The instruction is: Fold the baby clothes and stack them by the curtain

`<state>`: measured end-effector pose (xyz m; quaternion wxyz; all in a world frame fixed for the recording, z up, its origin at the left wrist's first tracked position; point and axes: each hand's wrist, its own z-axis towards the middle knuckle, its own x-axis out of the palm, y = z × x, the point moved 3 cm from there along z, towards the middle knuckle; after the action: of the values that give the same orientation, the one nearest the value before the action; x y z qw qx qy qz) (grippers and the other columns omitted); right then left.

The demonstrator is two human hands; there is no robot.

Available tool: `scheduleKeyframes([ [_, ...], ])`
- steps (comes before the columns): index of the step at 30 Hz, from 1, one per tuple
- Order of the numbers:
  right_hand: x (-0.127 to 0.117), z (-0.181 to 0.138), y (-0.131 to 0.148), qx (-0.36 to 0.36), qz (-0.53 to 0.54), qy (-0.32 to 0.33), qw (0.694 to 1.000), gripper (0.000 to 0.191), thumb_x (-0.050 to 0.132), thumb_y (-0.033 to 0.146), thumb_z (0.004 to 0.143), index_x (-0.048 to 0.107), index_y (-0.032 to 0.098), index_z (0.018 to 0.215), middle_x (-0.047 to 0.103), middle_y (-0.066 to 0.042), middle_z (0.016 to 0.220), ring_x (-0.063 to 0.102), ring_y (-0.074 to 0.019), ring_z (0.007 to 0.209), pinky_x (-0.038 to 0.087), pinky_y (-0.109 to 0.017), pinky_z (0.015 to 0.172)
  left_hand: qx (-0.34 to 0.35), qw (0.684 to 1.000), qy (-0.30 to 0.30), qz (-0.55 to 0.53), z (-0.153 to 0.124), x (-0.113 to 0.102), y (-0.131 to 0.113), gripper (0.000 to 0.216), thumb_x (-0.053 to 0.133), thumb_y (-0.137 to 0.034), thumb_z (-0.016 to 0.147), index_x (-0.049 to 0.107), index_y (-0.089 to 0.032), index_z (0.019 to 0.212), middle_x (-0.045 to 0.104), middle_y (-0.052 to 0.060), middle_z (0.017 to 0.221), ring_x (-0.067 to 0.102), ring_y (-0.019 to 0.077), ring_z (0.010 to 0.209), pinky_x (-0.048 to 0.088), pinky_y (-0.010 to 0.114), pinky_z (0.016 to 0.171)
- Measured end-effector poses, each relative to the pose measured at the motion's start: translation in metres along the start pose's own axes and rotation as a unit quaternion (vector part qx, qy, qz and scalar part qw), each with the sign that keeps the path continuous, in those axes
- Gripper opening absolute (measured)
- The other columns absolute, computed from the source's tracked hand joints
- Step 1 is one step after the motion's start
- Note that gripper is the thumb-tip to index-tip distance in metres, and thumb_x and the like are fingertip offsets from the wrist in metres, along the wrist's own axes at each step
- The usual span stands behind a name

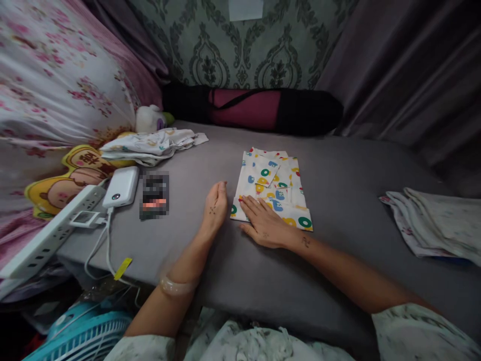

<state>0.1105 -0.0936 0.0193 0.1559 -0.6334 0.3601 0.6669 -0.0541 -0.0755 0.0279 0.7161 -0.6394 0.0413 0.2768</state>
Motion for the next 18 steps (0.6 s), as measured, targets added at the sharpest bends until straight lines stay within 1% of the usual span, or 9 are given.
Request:
scheduleKeyframes([
  [3, -0.006, 0.007, 0.012, 0.017, 0.007, -0.021, 1.0, 0.077, 0.019, 0.059, 0.097, 0.029, 0.004, 0.15, 0.02, -0.017, 0.157, 0.012, -0.0276, 0.147, 0.01, -0.049, 0.12, 0.0, 1.0, -0.007, -0.005, -0.001, -0.002, -0.002, 0.046, 0.029, -0.044, 0.097, 0.064, -0.016, 0.108, 0.066, 0.013, 0.119, 0.058, 0.0242, 0.116, 0.043, 0.042, 0.103],
  [5, -0.006, 0.014, 0.022, 0.014, 0.009, -0.043, 0.999, 0.077, 0.019, 0.06, 0.097, 0.031, 0.004, 0.149, 0.02, -0.017, 0.157, 0.01, -0.0275, 0.147, 0.008, -0.049, 0.12, 0.0, 1.0, -0.015, -0.005, -0.001, -0.004, -0.003, 0.048, 0.028, -0.044, 0.097, 0.064, -0.015, 0.109, 0.066, 0.013, 0.12, 0.058, 0.0239, 0.116, 0.043, 0.043, 0.104],
  [9, 0.007, 0.027, 0.034, 0.009, 0.025, -0.039, 0.999, 0.078, 0.019, 0.059, 0.097, 0.03, 0.001, 0.148, 0.021, -0.019, 0.157, 0.011, -0.0286, 0.147, 0.01, -0.048, 0.12, -0.006, 0.999, -0.032, -0.011, -0.001, -0.006, -0.003, 0.053, 0.026, -0.047, 0.097, 0.064, -0.013, 0.109, 0.066, 0.014, 0.12, 0.058, 0.0236, 0.116, 0.042, 0.042, 0.104],
  [11, 0.012, 0.03, 0.034, 0.012, 0.035, -0.035, 0.999, 0.078, 0.02, 0.059, 0.097, 0.03, 0.001, 0.148, 0.021, -0.019, 0.156, 0.011, -0.0291, 0.147, 0.01, -0.049, 0.12, -0.005, 0.999, -0.03, -0.015, -0.001, -0.005, -0.002, 0.054, 0.025, -0.048, 0.097, 0.064, -0.013, 0.109, 0.066, 0.014, 0.119, 0.058, 0.0235, 0.116, 0.042, 0.042, 0.104],
  [13, 0.011, 0.03, 0.031, 0.007, 0.05, -0.029, 0.998, 0.075, 0.02, 0.057, 0.098, 0.03, 0.002, 0.149, 0.02, -0.019, 0.157, 0.011, -0.0286, 0.147, 0.011, -0.05, 0.12, -0.002, 1.0, -0.02, -0.016, -0.001, -0.003, 0.0, 0.054, 0.025, -0.049, 0.097, 0.064, -0.013, 0.108, 0.067, 0.013, 0.118, 0.059, 0.0237, 0.116, 0.042, 0.042, 0.104],
  [16, 0.0, 0.022, 0.026, 0.0, 0.078, -0.016, 0.997, 0.069, 0.018, 0.05, 0.099, 0.026, 0.004, 0.15, 0.019, -0.017, 0.158, 0.011, -0.0254, 0.147, 0.015, -0.047, 0.12, 0.005, 1.0, 0.002, -0.013, -0.002, 0.0, 0.0, 0.054, 0.026, -0.049, 0.097, 0.065, -0.013, 0.107, 0.068, 0.014, 0.115, 0.059, 0.0242, 0.114, 0.043, 0.042, 0.102],
  [18, -0.01, 0.01, 0.02, 0.017, 0.067, -0.036, 0.997, 0.068, 0.017, 0.048, 0.1, 0.024, 0.004, 0.151, 0.017, -0.016, 0.158, 0.01, -0.0235, 0.147, 0.014, -0.045, 0.12, 0.012, 1.0, 0.019, -0.006, -0.004, 0.003, -0.002, 0.052, 0.027, -0.047, 0.097, 0.065, -0.013, 0.106, 0.068, 0.013, 0.113, 0.06, 0.0238, 0.112, 0.045, 0.04, 0.1],
])
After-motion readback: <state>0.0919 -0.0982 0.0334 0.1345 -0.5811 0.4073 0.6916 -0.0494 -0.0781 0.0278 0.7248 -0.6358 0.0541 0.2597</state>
